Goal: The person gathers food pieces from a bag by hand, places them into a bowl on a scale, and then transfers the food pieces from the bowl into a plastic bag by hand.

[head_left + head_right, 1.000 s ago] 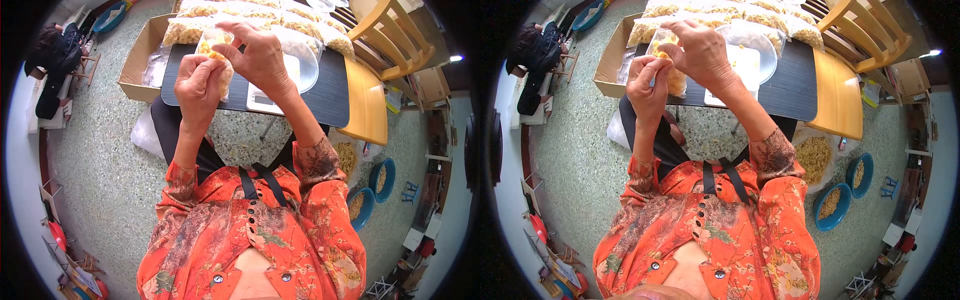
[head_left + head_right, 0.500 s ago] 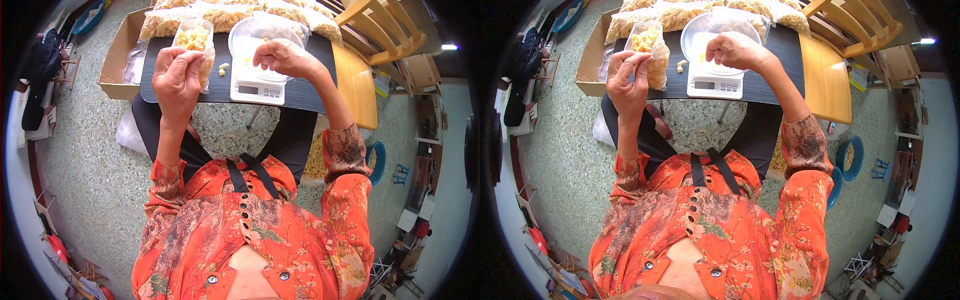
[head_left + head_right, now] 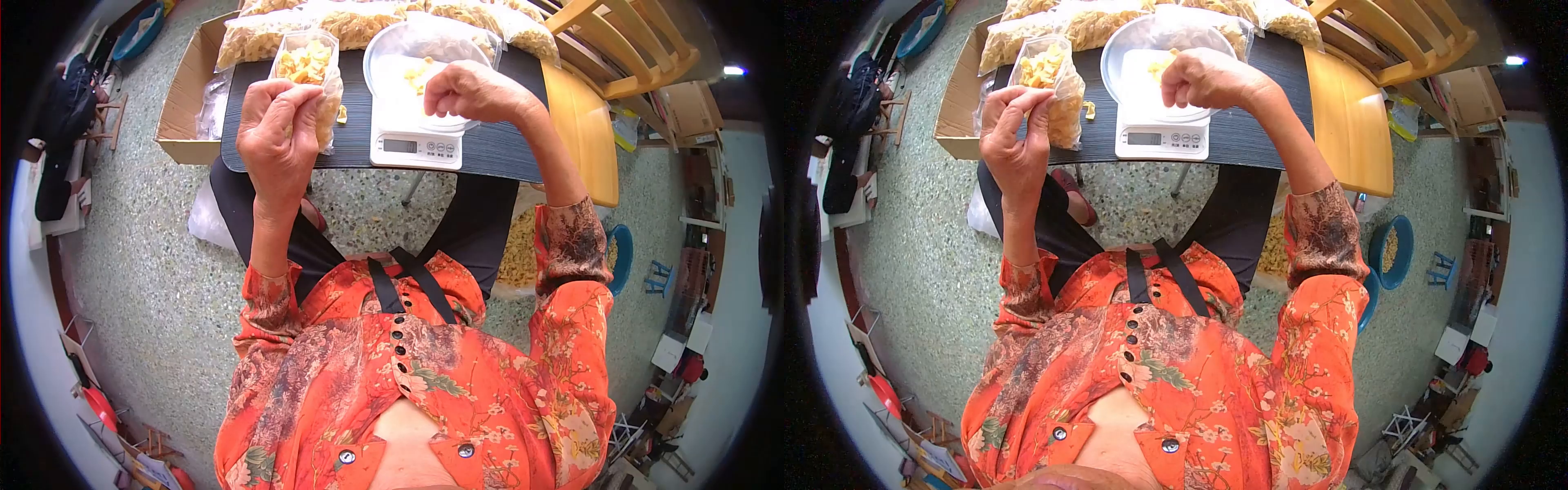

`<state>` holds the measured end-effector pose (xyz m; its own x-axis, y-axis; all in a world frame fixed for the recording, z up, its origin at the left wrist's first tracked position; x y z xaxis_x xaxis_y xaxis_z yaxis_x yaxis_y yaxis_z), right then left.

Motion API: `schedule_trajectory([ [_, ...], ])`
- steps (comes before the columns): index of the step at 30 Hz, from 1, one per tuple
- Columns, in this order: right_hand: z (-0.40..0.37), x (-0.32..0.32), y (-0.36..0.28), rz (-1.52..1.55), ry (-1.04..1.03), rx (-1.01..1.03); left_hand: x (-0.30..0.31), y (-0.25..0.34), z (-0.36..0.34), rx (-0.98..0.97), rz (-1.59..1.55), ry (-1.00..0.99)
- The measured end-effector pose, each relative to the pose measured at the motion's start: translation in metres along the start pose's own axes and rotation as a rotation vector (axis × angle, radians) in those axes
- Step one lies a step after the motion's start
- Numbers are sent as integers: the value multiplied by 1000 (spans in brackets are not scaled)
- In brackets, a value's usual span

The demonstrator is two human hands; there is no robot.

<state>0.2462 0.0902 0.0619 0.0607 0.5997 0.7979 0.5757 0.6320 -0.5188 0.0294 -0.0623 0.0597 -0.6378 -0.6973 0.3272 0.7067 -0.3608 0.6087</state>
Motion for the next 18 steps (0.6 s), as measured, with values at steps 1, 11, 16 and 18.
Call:
schedule_trajectory([
  [1,2,-1,-2,3,-2,-1,0,1,0,3,4,-4],
  [11,-4,13,6,-302,390,83,2,-3,-2,7,14,-4],
  [16,-9,10,-11,-577,160,-41,2,-1,-1,23,14,-18],
  [18,-2,1,-3,-606,153,-64,2,0,-1,34,6,-19],
])
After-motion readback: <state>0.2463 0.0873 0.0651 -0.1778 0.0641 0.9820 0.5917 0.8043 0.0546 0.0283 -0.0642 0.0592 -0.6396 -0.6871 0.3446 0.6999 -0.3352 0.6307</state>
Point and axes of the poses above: each hand's wrist, its own z-axis towards the middle knuckle, its own x-axis out of the back of the hand, y = z × x, the point moved 4 cm from there along z, towards the middle knuckle, and after that the axes turned 2 degrees about x, right-handed, at the moved point
